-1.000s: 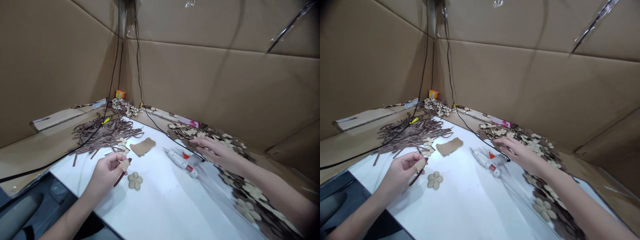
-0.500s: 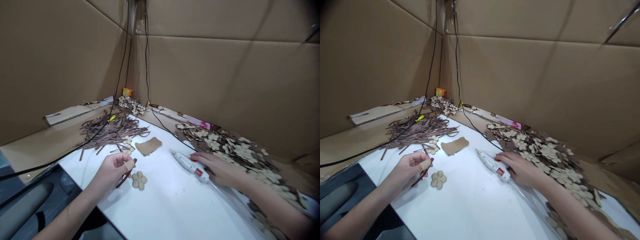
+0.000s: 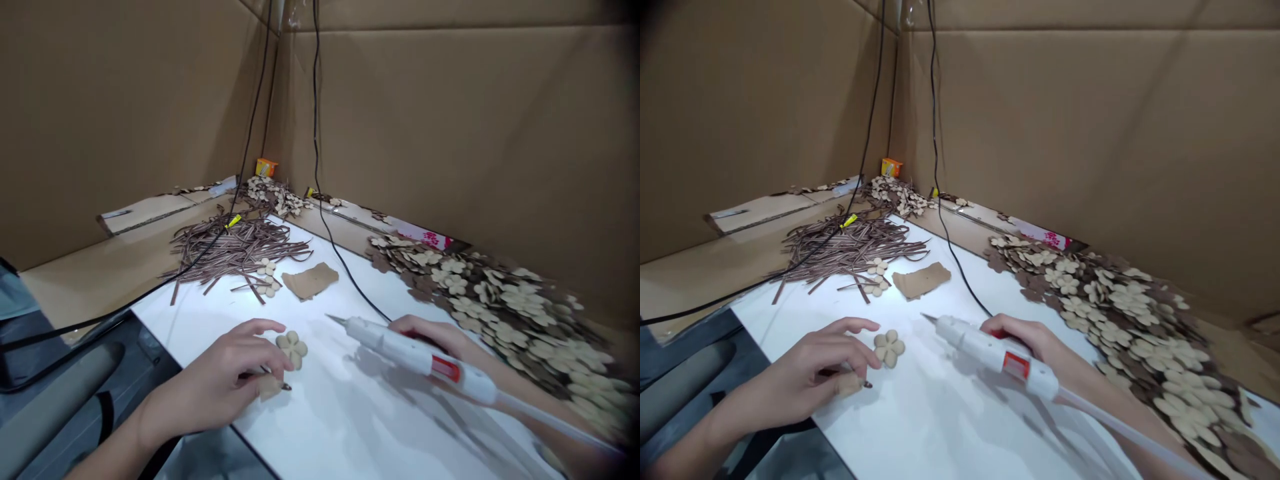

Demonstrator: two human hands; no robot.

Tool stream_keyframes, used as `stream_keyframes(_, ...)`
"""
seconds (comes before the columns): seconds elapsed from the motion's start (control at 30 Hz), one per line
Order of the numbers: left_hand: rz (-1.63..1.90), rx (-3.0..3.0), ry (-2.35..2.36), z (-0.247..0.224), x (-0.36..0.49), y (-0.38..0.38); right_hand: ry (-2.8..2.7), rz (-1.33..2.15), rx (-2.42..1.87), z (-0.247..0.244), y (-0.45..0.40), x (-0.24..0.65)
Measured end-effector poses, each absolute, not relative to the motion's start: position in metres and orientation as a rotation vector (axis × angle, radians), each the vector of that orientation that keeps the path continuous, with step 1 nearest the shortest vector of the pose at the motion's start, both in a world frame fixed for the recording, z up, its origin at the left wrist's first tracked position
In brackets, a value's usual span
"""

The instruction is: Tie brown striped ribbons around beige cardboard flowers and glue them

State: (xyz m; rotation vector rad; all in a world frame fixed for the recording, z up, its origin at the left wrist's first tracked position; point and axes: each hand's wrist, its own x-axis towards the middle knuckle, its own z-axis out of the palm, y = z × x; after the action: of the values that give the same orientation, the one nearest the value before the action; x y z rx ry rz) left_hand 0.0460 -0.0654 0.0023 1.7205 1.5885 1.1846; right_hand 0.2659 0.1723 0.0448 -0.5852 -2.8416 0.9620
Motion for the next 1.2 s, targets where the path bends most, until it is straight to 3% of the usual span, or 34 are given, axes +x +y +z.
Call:
stream_keyframes(0.1, 1.049, 1.862, 1.566, 0.003, 0.042, -0.067, -3.02, 1.161, -0.525, 0.052, 0.152, 0.255)
stream_keyframes(0.43, 0.827, 1.987, 1.601, 0.004, 0.037, -0.059, -3.044, 1.292, -0.433, 0.038, 0.15, 0.25)
stream_keyframes(1.2, 0.798, 1.899, 1.61, 0.001, 0.035, -0.06, -3.222, 1.003, -0.585, 0.034, 0.148, 0.248)
